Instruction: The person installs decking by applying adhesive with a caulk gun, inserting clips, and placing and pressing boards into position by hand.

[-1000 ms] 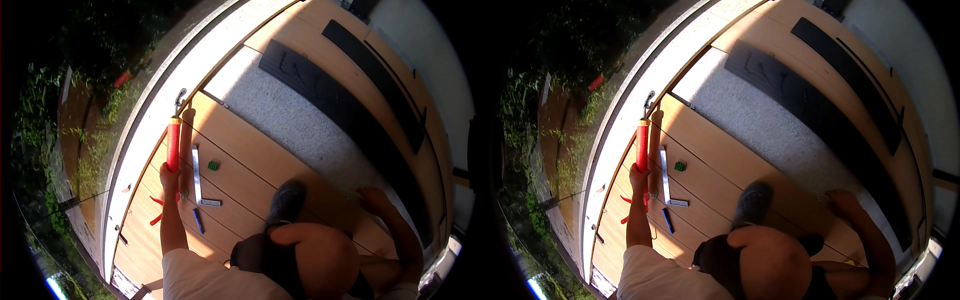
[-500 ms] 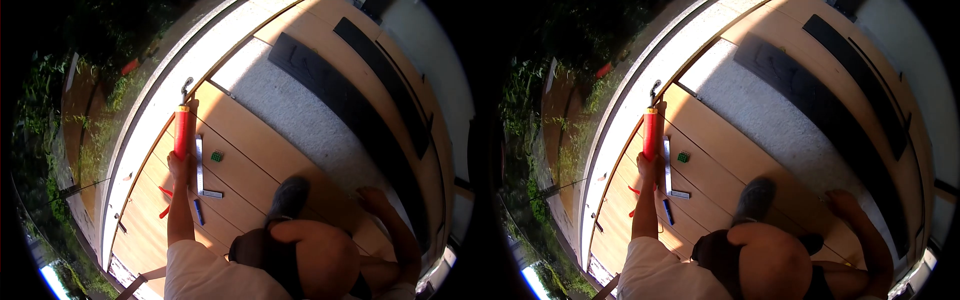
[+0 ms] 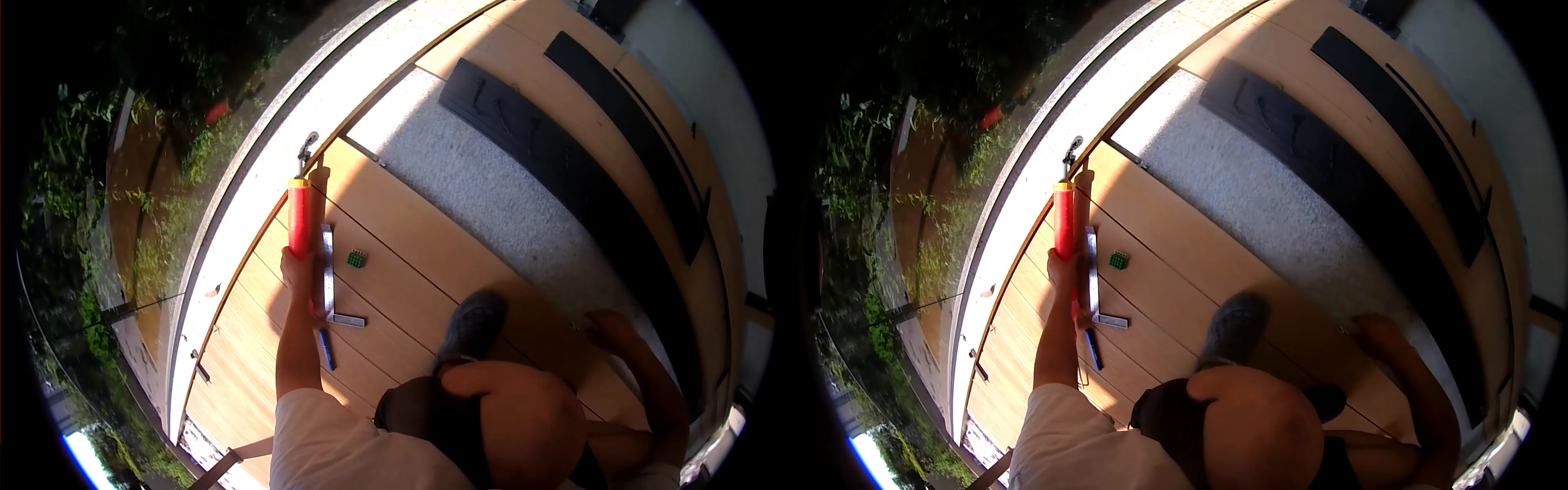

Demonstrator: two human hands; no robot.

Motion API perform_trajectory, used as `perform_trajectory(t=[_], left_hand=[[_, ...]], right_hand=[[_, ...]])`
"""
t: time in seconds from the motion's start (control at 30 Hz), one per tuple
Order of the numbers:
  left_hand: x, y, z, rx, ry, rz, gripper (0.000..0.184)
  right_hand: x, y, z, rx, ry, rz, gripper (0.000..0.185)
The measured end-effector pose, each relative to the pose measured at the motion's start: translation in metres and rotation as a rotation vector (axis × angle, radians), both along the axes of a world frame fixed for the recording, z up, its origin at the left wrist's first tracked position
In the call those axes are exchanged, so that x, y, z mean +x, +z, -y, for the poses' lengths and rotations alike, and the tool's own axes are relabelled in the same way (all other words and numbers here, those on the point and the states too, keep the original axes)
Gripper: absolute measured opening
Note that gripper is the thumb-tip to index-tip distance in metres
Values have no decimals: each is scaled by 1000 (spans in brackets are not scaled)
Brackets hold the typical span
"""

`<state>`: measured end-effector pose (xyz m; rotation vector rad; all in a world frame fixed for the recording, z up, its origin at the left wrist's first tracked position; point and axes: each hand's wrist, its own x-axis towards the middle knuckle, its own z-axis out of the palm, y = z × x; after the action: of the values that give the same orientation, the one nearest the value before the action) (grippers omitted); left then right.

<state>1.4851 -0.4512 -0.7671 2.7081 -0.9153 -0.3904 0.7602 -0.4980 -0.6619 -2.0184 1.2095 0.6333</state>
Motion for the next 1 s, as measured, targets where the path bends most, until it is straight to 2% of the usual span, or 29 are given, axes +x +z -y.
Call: perform_trajectory(t=[0.07, 0.23, 0.5, 0.63, 0.8, 0.87, 1.0], left_hand=[[-11, 13, 4, -46, 1, 70, 48], [4, 9, 11, 12, -65, 107, 45], [-21, 22, 26, 267, 28, 105, 57], [-27, 16, 26, 259, 55, 175, 60], [-2, 18, 22, 242, -28, -39, 62], [-2, 22, 23, 251, -47, -8, 62], [-10, 24, 17, 246, -85, 80, 63]], right_hand=[[-1, 6, 4, 97, -43, -117, 41], [1, 8, 5, 110, -49, -137, 40], [8, 7, 0, 151, -51, -125, 39], [-1, 4, -1, 136, -73, -107, 40], [-12, -3, -13, 154, -71, -106, 41], [-19, -15, -21, -9, -29, 41, 36], [-15, -16, -19, 60, -19, -15, 37]])
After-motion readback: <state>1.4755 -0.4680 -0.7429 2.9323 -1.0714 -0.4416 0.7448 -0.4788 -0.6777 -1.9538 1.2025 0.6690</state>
